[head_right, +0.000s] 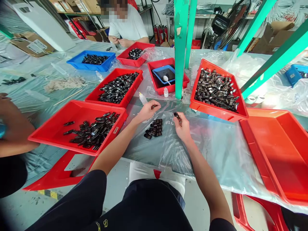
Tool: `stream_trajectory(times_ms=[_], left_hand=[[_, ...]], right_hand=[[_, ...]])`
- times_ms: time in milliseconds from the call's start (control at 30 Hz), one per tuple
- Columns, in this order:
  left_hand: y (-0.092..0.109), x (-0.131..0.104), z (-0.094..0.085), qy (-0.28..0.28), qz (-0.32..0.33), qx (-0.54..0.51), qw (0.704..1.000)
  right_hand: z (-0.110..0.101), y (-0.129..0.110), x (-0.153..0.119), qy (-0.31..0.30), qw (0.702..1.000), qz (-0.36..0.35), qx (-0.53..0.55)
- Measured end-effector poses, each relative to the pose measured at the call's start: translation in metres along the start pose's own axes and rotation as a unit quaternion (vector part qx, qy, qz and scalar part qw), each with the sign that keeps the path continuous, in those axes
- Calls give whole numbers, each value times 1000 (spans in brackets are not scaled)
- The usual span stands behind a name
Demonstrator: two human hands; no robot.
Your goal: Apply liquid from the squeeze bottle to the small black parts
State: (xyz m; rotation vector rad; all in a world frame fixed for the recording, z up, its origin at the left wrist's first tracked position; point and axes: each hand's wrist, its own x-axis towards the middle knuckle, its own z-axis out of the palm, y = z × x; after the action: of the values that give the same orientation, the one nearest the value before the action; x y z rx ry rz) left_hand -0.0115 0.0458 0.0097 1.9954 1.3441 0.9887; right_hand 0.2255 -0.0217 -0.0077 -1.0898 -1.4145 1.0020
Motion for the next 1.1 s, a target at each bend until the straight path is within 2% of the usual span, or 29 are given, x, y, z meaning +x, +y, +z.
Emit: stream_trajectory(times_ms=[67, 167, 267, 533, 900, 1100], left_hand=[[17, -10, 12, -23, 3, -142, 990], [36, -24, 25, -49, -5, -231, 972], [41, -34, 31, -62, -20, -239, 969], [32, -44, 34, -75, -46, -262, 961], [45, -48, 19, -75, -71, -205, 973], [42, -46, 14, -98, -95, -248, 959]], right_hand=[[3, 0, -4, -40, 998, -7, -37], [5, -4, -9, -84, 994, -16, -72], [5, -8, -10, -101, 990, -13, -97], [1, -10, -13, -131, 980, -16, -151], [-5, -10, -15, -179, 953, -83, -232], [-6, -11, -15, -204, 945, -108, -230]])
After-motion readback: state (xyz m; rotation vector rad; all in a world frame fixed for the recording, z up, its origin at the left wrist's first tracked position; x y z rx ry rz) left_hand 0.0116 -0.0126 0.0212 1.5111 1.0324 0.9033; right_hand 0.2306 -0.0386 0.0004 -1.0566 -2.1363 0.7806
